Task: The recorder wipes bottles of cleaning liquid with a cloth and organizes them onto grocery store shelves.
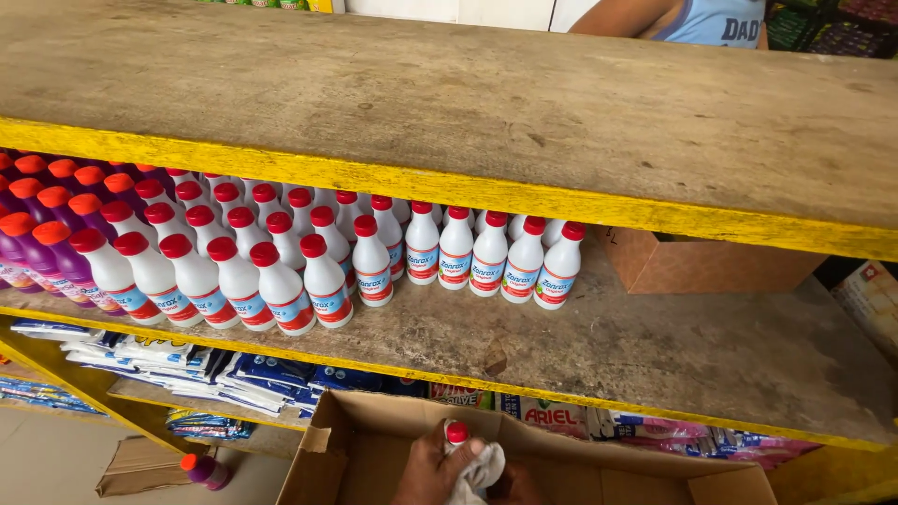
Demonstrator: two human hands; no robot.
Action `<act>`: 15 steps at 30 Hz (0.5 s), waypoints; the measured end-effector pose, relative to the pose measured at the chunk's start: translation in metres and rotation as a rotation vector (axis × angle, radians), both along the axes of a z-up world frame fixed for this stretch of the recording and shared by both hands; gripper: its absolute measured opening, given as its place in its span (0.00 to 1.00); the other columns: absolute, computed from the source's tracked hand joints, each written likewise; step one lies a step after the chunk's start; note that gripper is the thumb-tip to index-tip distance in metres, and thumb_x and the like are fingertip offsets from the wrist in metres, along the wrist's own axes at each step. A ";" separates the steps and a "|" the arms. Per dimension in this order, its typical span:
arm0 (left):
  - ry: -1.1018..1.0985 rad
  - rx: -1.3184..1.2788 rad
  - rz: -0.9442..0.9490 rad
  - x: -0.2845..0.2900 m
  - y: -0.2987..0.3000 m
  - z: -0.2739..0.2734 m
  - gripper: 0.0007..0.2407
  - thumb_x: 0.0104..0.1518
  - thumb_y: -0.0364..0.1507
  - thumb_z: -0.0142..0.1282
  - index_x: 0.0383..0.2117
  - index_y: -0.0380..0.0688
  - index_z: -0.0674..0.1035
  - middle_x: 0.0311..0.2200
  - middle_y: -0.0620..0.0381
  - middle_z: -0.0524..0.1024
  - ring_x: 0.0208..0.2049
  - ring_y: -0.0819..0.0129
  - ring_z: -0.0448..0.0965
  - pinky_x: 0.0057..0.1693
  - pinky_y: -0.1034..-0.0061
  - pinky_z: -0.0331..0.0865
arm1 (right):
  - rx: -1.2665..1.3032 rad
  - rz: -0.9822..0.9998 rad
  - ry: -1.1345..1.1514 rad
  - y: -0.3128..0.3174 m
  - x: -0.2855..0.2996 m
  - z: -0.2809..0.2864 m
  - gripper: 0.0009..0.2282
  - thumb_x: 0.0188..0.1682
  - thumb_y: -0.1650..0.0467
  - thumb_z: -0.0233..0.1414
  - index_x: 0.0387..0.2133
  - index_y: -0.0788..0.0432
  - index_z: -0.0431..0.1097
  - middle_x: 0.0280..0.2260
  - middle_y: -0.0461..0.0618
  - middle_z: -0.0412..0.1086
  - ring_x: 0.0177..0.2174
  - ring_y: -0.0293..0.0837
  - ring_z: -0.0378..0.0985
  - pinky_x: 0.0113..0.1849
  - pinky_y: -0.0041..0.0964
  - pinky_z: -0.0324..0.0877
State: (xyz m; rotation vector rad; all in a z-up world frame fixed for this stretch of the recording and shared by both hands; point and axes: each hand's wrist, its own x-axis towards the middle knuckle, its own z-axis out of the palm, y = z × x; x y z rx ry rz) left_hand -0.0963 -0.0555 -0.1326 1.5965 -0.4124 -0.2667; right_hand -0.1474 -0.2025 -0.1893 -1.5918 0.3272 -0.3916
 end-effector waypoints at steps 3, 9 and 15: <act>-0.086 0.244 0.059 0.007 0.005 -0.034 0.18 0.57 0.47 0.56 0.41 0.45 0.81 0.31 0.55 0.87 0.29 0.67 0.84 0.40 0.72 0.79 | 0.258 0.658 0.251 -0.067 0.005 -0.116 0.34 0.34 0.69 0.70 0.58 0.58 0.68 0.55 0.53 0.77 0.57 0.48 0.77 0.60 0.46 0.65; -0.042 0.434 0.116 0.015 0.002 -0.134 0.22 0.56 0.50 0.52 0.47 0.48 0.80 0.31 0.50 0.86 0.28 0.59 0.88 0.37 0.66 0.79 | -0.160 0.311 0.157 -0.062 0.001 -0.155 0.30 0.27 0.74 0.66 0.51 0.54 0.73 0.44 0.50 0.83 0.47 0.43 0.84 0.52 0.37 0.74; 0.198 0.131 0.058 0.004 -0.002 -0.092 0.22 0.51 0.41 0.65 0.50 0.44 0.78 0.39 0.51 0.88 0.38 0.65 0.90 0.48 0.69 0.84 | 0.034 0.370 0.085 -0.039 -0.006 -0.122 0.31 0.32 0.70 0.71 0.53 0.56 0.71 0.48 0.51 0.78 0.50 0.45 0.78 0.55 0.41 0.68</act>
